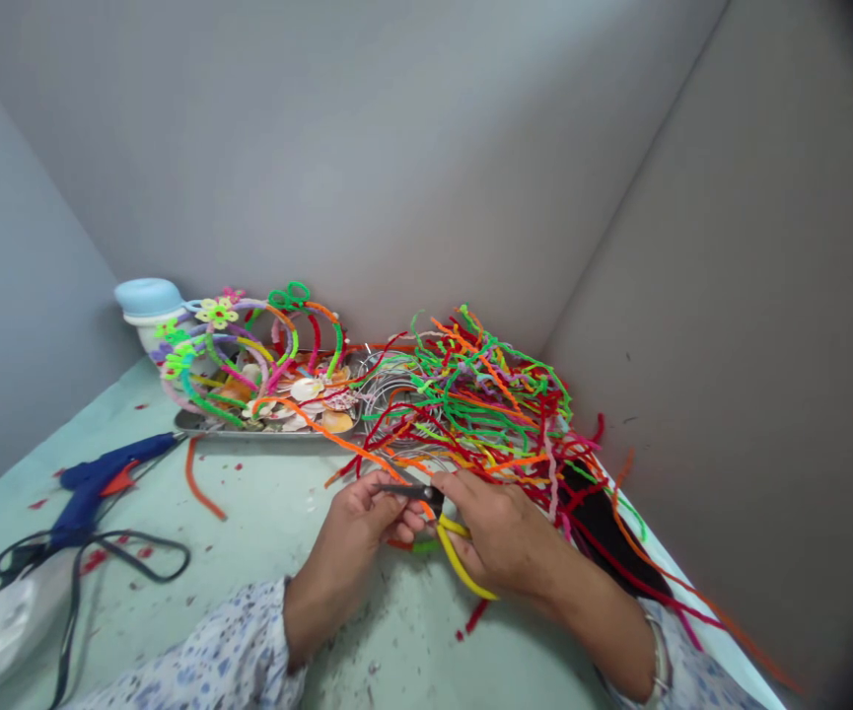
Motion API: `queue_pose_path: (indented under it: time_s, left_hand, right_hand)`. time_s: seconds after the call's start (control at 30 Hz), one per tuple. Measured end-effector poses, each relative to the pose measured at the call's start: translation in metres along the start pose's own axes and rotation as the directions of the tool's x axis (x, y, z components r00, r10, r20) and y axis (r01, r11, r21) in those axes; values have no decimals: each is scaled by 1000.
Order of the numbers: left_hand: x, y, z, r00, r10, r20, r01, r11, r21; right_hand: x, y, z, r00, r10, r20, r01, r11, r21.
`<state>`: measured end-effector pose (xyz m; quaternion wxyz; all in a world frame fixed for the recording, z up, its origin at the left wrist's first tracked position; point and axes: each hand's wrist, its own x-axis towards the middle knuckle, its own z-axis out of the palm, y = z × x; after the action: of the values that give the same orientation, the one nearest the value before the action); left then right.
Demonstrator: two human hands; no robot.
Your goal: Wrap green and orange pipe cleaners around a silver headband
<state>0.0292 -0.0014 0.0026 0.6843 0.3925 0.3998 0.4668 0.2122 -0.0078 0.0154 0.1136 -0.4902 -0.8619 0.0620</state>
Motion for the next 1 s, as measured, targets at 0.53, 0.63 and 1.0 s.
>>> queue_pose_path:
  time_s: [0.53,0.63,1.0]
  left_hand:
    - [3,-2,-3,1000,-2,-10,2,1000,23]
    - [3,-2,-4,1000,0,-16,1,1000,24]
    - [1,0,0,1000,-12,12,13,1000,-3]
  right_hand:
    - [-1,-1,-1,1000,21,4,-21,999,24]
    - [-1,-1,0,1000,18,-16,-18,999,37]
    - [-1,1,-1,1000,6,-16,-4,993,121]
